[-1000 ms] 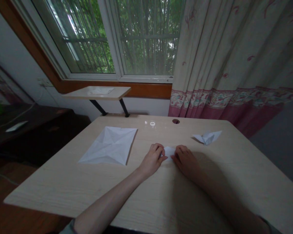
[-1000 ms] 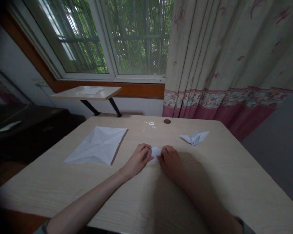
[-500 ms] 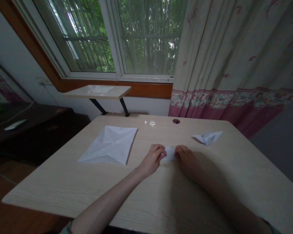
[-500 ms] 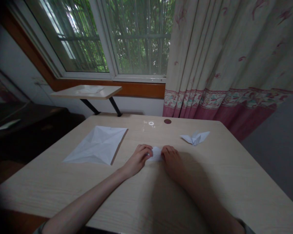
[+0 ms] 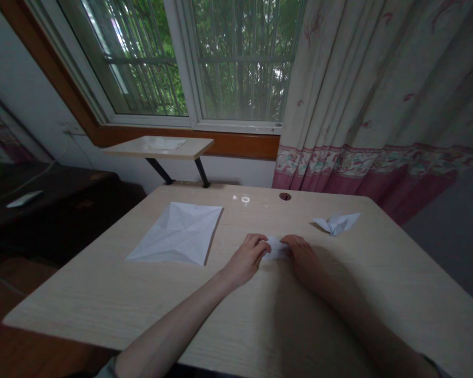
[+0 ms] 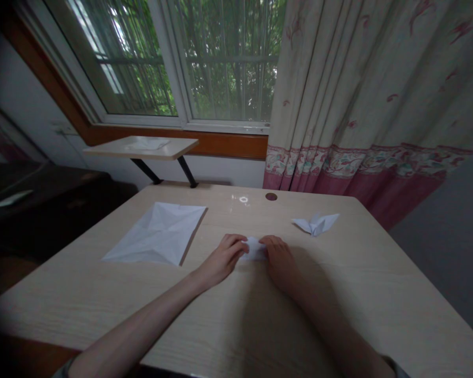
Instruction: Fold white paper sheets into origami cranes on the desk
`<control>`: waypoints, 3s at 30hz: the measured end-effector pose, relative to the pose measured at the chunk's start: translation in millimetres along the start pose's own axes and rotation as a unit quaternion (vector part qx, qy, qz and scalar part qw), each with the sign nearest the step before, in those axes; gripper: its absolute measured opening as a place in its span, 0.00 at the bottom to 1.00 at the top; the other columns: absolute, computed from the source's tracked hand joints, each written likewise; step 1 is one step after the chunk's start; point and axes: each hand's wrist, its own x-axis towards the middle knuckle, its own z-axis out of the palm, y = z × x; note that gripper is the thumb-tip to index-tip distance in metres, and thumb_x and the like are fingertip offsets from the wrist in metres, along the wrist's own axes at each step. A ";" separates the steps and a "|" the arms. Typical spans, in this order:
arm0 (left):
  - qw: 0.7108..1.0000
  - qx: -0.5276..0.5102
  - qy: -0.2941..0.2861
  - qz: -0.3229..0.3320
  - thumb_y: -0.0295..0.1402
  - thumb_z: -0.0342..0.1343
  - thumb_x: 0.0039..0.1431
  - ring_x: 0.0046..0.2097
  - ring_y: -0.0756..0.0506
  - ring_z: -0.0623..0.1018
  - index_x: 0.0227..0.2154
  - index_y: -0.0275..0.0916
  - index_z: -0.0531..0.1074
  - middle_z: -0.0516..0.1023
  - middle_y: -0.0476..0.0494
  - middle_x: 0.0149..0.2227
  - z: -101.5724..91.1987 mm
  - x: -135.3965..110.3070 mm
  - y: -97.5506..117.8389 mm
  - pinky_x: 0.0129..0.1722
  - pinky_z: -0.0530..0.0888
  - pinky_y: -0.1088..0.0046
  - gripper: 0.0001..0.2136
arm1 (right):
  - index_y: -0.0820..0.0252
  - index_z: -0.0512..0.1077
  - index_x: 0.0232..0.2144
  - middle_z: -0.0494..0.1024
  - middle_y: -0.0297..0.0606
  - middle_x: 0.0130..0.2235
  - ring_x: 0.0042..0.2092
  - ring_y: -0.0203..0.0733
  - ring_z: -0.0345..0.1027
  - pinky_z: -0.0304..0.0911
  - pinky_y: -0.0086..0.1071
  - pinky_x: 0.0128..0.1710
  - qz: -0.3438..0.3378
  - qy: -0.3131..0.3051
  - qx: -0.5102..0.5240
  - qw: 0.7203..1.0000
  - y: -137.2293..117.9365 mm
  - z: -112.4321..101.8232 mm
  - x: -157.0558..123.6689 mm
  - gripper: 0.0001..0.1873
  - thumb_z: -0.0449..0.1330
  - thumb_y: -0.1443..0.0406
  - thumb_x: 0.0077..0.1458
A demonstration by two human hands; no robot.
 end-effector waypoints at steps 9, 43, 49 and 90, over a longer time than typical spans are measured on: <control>1.000 0.025 -0.008 -0.008 0.29 0.63 0.61 0.55 0.41 0.70 0.41 0.39 0.73 0.72 0.40 0.51 -1.7 2.3 5.3 0.57 0.70 0.62 0.07 | 0.53 0.67 0.60 0.74 0.43 0.58 0.58 0.47 0.67 0.65 0.50 0.59 -0.051 -0.051 -0.003 0.997 7.2 -3.4 -1.6 0.37 0.48 0.79 0.49; 0.994 0.075 0.015 -0.076 0.37 0.60 0.63 0.49 0.42 0.77 0.41 0.39 0.72 0.72 0.41 0.51 -10.0 4.9 15.5 0.49 0.76 0.64 0.09 | 0.54 0.77 0.51 0.79 0.43 0.53 0.56 0.48 0.72 0.67 0.49 0.59 -0.046 -0.010 0.048 0.998 -5.2 -9.9 0.5 0.18 0.53 0.66 0.64; 0.994 0.067 0.011 -0.084 0.39 0.63 0.59 0.51 0.40 0.75 0.43 0.40 0.68 0.72 0.42 0.49 -7.0 4.4 14.7 0.52 0.75 0.60 0.14 | 0.52 0.77 0.51 0.80 0.43 0.52 0.55 0.47 0.72 0.69 0.49 0.57 -0.038 0.006 0.059 0.997 -4.5 -8.4 -0.4 0.17 0.53 0.67 0.63; 0.997 0.061 -0.037 -0.004 0.36 0.66 0.56 0.54 0.38 0.75 0.53 0.39 0.72 0.75 0.38 0.53 -4.4 1.1 12.7 0.55 0.74 0.59 0.22 | 0.53 0.70 0.48 0.75 0.43 0.51 0.54 0.48 0.69 0.67 0.51 0.57 -0.014 0.024 0.129 0.991 0.1 -6.2 5.3 0.26 0.49 0.78 0.50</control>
